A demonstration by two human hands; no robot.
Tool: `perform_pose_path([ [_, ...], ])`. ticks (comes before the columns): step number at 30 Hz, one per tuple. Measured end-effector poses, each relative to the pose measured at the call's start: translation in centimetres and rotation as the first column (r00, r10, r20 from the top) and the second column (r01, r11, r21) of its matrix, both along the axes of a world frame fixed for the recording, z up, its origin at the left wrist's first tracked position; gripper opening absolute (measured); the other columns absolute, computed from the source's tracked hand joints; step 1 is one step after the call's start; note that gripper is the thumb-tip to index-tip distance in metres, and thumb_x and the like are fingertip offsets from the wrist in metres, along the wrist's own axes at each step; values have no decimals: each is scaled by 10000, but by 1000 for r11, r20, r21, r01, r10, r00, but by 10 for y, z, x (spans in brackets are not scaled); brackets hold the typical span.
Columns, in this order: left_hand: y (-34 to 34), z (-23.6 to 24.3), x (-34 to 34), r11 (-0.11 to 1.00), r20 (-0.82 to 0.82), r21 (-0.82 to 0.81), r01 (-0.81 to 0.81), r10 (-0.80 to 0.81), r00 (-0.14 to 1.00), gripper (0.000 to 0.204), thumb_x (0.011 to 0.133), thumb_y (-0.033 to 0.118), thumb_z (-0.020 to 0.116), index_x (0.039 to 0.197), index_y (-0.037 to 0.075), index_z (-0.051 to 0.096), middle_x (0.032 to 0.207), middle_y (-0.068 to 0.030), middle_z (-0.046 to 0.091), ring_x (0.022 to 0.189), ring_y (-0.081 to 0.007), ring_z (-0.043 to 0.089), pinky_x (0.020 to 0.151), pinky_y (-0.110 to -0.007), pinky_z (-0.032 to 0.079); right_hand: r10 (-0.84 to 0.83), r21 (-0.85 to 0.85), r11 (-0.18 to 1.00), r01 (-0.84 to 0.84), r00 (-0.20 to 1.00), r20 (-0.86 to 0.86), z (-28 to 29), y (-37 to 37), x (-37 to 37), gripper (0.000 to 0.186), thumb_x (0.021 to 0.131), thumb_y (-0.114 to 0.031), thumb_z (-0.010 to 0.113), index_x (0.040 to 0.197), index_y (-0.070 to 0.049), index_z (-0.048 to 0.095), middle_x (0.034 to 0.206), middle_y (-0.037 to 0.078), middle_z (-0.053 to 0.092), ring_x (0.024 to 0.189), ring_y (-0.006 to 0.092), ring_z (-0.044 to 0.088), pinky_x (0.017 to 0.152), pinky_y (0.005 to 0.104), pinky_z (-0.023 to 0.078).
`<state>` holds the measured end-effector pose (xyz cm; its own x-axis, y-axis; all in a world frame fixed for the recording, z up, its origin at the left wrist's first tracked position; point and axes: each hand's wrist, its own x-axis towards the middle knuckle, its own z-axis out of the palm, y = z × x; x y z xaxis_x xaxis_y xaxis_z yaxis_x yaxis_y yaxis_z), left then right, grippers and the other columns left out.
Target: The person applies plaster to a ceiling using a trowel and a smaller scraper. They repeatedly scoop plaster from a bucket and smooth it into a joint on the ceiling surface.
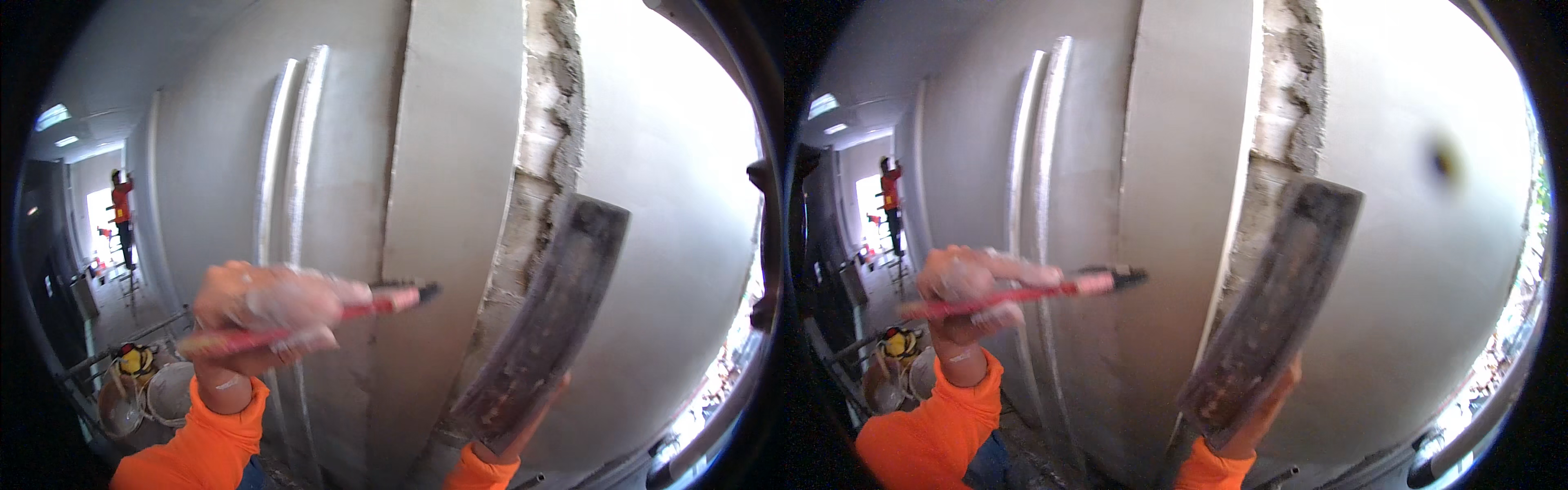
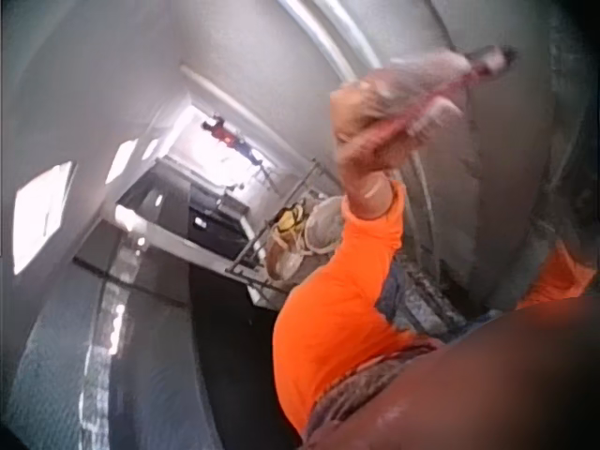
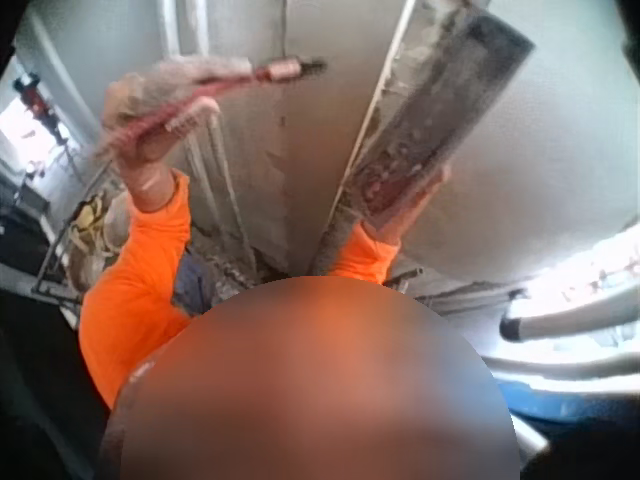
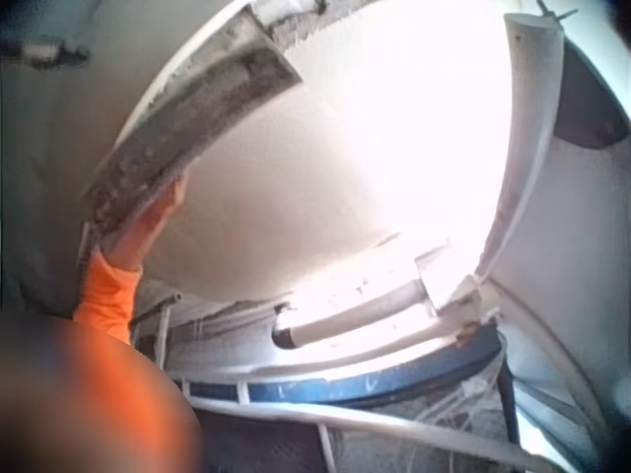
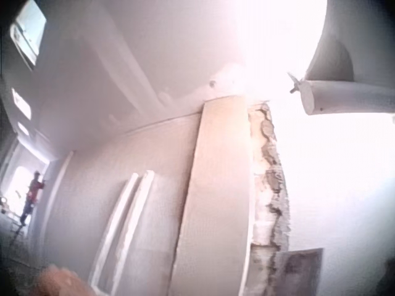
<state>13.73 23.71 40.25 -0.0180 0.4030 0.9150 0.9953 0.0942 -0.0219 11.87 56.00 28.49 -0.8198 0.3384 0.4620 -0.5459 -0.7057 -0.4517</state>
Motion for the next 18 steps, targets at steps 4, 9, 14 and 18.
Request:
perform_pose_path([
  [4, 0, -9, -25, 964, -22, 231, -129, 138, 990, 277, 1008, 187, 699, 1269, 96, 686, 1076, -251, 767, 994, -320, 773, 913, -428, 609, 7, 16, 1000, -8, 999, 38, -5, -22, 0, 548, 1074, -485, 536, 1311, 4, 612, 1199, 176, 694, 1008, 236, 707, 835, 385, 609],
  [9, -18, -13, -60, 972, -90, 234, -39, 62, 994, 708, 1006, 68, 666, 1630, 149, 340, 1246, -272, 712, 1136, -347, 719, 1036, -464, 546, -12, 56, 998, 9, 999, 47, 5, -44, 0, 549, 1070, -486, 537, 1298, 6, 614, 1168, 169, 696, 969, 243, 707, 806, 380, 606],
  [14, -31, -28, -95, 853, -31, 512, 105, -104, 994, 627, 983, 49, 700, 1551, 48, 434, 1187, -233, 745, 1099, -302, 735, 1058, -414, 523, -72, 127, 990, 68, 997, 29, 25, -62, -1, 549, 1066, -488, 537, 1284, 9, 616, 1137, 162, 698, 930, 249, 708, 777, 375, 603],
  [18, -68, -37, -116, 774, 18, 632, 45, -74, 997, 720, 1016, 58, 648, 1630, 36, 274, 1295, -253, 692, 1192, -301, 686, 1050, -439, 537, -113, 212, 971, 107, 993, 17, 38, -77, -4, 549, 1063, -490, 538, 1274, 11, 618, 1112, 156, 700, 899, 255, 708, 753, 370, 601],
])
